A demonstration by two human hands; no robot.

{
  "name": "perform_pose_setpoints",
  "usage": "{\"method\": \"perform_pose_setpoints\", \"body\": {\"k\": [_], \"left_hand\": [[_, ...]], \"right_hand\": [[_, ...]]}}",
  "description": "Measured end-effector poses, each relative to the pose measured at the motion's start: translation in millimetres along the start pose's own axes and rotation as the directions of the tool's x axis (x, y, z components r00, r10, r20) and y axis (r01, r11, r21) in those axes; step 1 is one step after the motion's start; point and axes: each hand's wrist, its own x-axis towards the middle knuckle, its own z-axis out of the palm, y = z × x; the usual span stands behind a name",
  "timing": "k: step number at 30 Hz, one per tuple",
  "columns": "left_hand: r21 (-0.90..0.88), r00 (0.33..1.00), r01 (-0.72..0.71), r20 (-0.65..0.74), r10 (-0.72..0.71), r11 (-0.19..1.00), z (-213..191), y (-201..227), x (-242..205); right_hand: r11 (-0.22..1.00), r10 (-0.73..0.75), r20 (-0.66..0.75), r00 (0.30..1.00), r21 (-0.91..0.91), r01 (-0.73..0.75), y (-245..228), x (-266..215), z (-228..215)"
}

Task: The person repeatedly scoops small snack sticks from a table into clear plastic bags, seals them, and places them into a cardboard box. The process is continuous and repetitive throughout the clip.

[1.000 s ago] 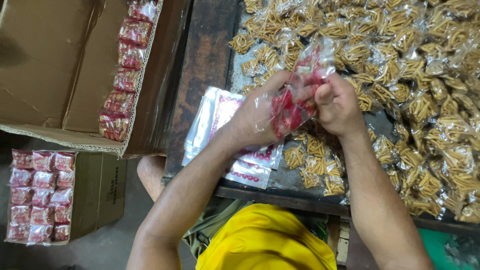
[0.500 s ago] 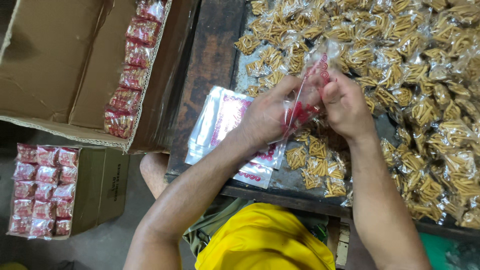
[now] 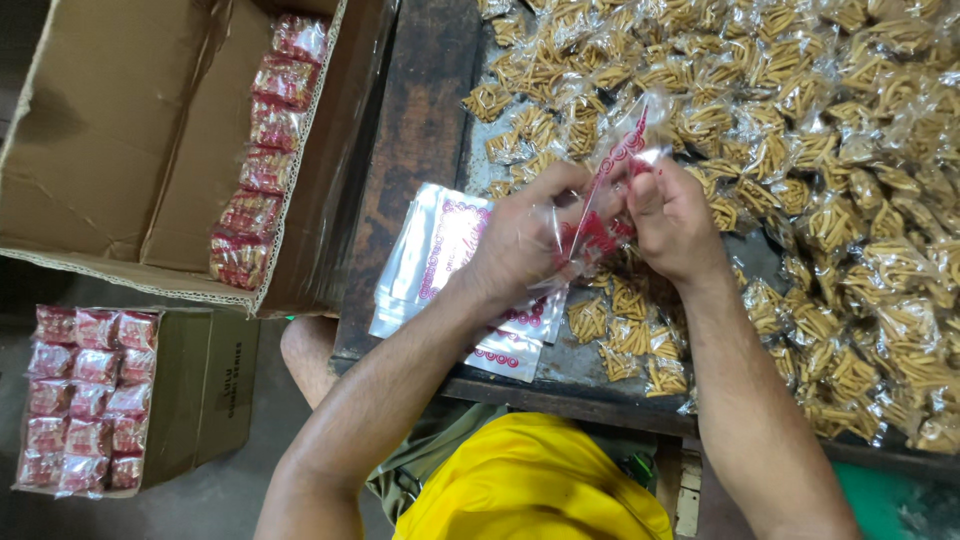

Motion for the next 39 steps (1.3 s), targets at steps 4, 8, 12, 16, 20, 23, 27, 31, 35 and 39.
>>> {"method": "perform_pose_setpoints", "body": {"k": [4, 8, 12, 16, 20, 23, 27, 31, 35, 39], "left_hand": [[-0.075, 0.998, 0.036, -0.047, -0.040, 0.997, -6, 12, 3], [0.068, 0.960, -0.083, -0.262, 0.098, 0.994, 29, -11, -5], [0.012, 0.960, 0.014, -0.279, -0.011, 1.000, 25, -3, -10], [0.044, 0.938, 0.037, -0.345, -0.019, 0.998, 30, 5, -12], [0.032, 0.909, -0.029, -0.415, 0.040, 0.999, 29, 2, -11], [0.078, 0.910, -0.090, -0.398, 0.113, 0.993, 26, 0, -8], [0.033, 0.963, -0.045, -0.263, 0.053, 0.998, 10, 17, 0], [-0.294, 0.985, 0.073, -0.126, -0.115, 0.953, 8, 23, 6], [-0.080, 0.991, -0.044, -0.128, 0.033, 0.996, 6, 19, 4], [-0.024, 0.983, -0.086, -0.166, 0.081, 0.996, 17, 11, 5]], "right_hand": [[0.993, 0.024, -0.125, 0.992, 0.118, -0.009, 4, 0, 16], [0.987, 0.032, -0.162, 0.986, 0.161, -0.005, 22, 1, 15], [0.981, 0.046, -0.257, 0.965, 0.193, 0.005, 14, 4, 20], [0.960, 0.063, -0.358, 0.932, 0.277, 0.042, 17, 6, 20], [0.934, 0.083, -0.366, 0.927, 0.353, 0.057, 3, 9, 25], [0.955, 0.012, -0.354, 0.935, 0.280, 0.094, 2, 7, 22], [0.983, -0.022, -0.236, 0.972, 0.170, 0.064, -13, 2, 23], [0.981, -0.018, -0.164, 0.986, 0.189, 0.050, -4, -2, 23], [0.993, -0.074, -0.131, 0.989, 0.084, 0.086, 11, -6, 20], [0.991, -0.088, -0.129, 0.988, 0.084, 0.100, 27, -4, 12]]}}
